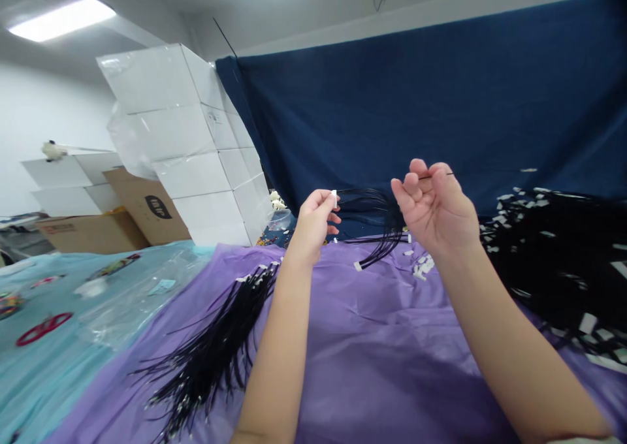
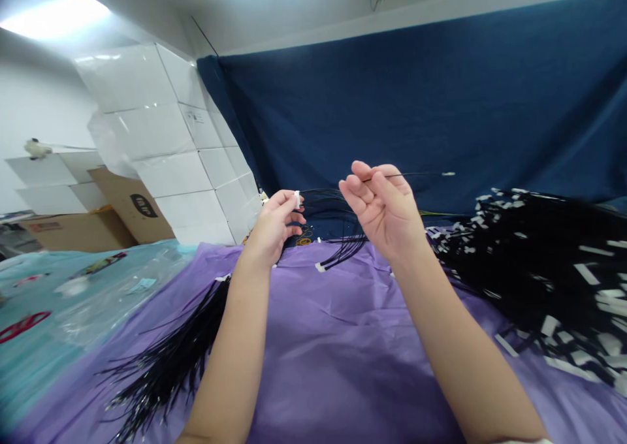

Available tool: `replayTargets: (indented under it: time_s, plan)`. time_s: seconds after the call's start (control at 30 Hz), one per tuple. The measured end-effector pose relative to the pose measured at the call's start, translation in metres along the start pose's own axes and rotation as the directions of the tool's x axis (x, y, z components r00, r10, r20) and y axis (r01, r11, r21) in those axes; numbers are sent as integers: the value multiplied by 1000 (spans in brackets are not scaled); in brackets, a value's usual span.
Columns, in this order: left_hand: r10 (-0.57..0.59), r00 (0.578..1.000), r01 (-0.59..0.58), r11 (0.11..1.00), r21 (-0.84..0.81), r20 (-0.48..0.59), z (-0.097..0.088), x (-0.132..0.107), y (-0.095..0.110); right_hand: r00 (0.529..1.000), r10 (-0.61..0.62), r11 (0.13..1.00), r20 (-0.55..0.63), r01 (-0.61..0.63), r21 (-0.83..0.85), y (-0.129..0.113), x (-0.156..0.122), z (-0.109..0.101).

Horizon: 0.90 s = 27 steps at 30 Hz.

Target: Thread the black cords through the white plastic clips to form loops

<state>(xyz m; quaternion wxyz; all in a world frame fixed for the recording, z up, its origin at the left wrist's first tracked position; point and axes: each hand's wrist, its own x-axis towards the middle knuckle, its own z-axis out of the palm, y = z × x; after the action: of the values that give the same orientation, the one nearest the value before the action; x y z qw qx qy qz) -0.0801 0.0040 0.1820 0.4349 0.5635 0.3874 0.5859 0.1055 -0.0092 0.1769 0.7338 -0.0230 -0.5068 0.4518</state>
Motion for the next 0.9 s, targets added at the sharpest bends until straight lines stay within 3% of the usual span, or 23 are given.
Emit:
replayTargets:
  time_s: [0.13, 0.37, 0.5, 0.63, 0.77, 0.83, 0.9]
  plan:
    - [0, 996, 6, 997, -72, 88, -3, -2, 1, 997, 22, 1000, 78, -23, 13, -6, -4, 8]
    - [-20, 982, 50, 987, -155, 186, -8, -9, 12, 998, -49, 991, 41, 53, -126, -7, -9, 16]
    - [3, 982, 40, 974, -225, 188, -10, -13, 16, 1000, 29, 975, 2, -28, -219, -11, -12, 21]
    - [22, 993, 11, 960, -278, 115, -10, -16, 19, 996, 69, 950, 60, -47, -307, -18, -16, 24]
    - [37, 997, -17, 958, -285, 65, -8, -17, 21, 960, 231, 839, 155, -116, -531, -23, -20, 25]
    - [51, 997, -32, 958, -284, 60, -8, -18, 22, 940, 310, 761, 144, -155, -630, -23, -22, 25]
    - [59, 996, -37, 958, -286, 69, -8, -20, 23, 944, 309, 701, 115, -144, -699, -22, -23, 25]
